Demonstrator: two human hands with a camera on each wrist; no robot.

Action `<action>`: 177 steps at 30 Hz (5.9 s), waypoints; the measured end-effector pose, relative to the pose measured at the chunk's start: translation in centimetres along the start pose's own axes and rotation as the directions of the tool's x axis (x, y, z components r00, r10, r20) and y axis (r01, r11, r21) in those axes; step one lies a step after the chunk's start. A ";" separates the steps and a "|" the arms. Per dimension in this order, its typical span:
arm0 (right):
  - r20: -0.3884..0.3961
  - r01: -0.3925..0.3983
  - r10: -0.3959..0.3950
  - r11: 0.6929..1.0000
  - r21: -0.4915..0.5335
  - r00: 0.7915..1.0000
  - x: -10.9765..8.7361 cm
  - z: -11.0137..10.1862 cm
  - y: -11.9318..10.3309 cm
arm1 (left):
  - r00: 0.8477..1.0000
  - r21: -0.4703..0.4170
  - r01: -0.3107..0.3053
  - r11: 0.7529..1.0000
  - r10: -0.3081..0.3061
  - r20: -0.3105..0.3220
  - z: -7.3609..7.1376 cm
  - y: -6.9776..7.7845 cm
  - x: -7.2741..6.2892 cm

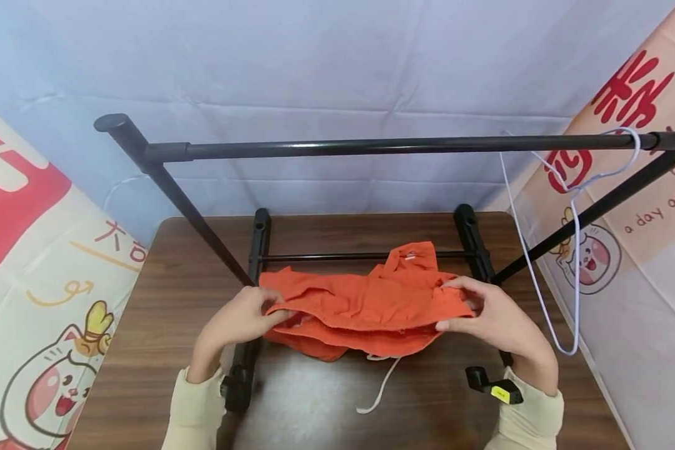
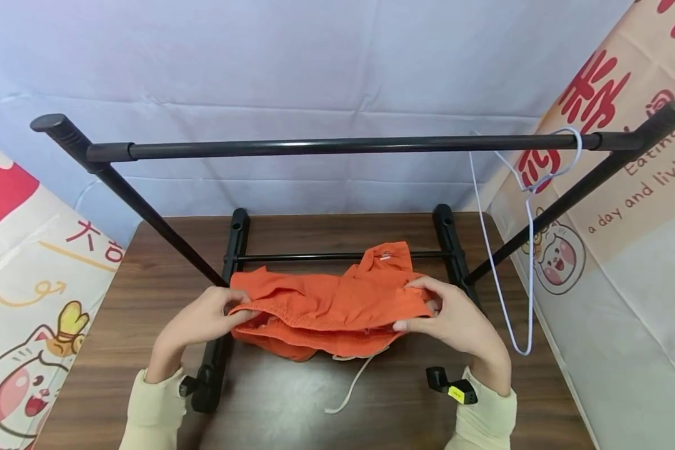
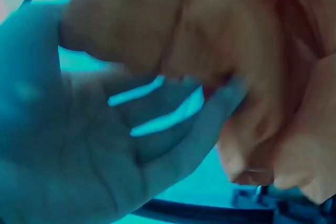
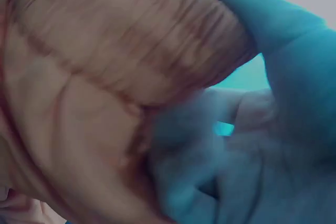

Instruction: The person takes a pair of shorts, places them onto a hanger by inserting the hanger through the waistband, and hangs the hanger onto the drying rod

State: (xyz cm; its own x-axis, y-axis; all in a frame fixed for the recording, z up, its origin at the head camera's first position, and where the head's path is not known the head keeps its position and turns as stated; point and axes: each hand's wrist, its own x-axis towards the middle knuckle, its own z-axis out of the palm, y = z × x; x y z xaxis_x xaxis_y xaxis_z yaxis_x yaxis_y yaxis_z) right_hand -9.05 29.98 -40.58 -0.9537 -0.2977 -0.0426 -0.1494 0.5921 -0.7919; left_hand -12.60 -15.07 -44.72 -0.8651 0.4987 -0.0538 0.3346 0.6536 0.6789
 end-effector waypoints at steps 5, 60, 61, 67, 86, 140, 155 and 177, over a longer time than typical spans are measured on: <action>-0.135 -0.172 0.175 0.984 0.039 0.975 0.4 0.2 -0.3 | 0.994 -0.329 -0.017 0.944 0.052 0.096 -0.3 -0.8 -0.5; -0.966 0.124 0.099 0.984 0.131 0.239 2.1 -0.7 -11.8 | 0.957 -0.400 0.155 0.903 -0.237 -0.165 4.4 4.0 0.3; -0.965 0.117 0.125 0.981 0.155 0.228 2.2 -1.2 -12.3 | 0.957 -0.398 0.157 0.904 -0.239 -0.164 4.4 4.1 0.3; -0.938 -0.008 0.256 0.965 0.261 0.233 3.1 -3.9 -13.6 | 0.955 -0.354 0.179 0.918 -0.248 -0.163 4.3 4.5 0.5; -0.754 -0.316 0.462 0.884 0.345 0.467 6.3 -10.8 -9.9 | 0.962 -0.308 0.102 0.946 -0.172 -0.211 4.3 4.5 0.4; -0.626 -0.174 0.335 0.936 0.305 0.704 2.0 -11.2 -8.7 | 0.969 -0.295 0.099 0.950 -0.159 -0.188 4.9 4.2 0.5; -0.342 0.218 -0.053 0.857 0.466 0.938 -2.6 -3.4 -7.0 | 0.972 -0.352 0.083 0.932 -0.154 -0.177 4.8 4.3 0.8; -0.651 0.844 -0.537 0.363 0.396 0.536 -0.6 9.3 -9.2 | 0.953 -0.449 0.093 0.889 -0.209 -0.217 4.7 4.4 1.2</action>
State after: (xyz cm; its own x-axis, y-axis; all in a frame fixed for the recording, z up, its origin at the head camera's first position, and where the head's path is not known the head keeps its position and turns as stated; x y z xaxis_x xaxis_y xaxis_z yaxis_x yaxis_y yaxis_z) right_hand -4.68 17.71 -38.94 -0.6010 0.0095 0.7992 -0.7556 -0.3327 -0.5643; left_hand -10.46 -8.93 -45.22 -0.9760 0.2151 -0.0342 0.0493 0.3711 0.9273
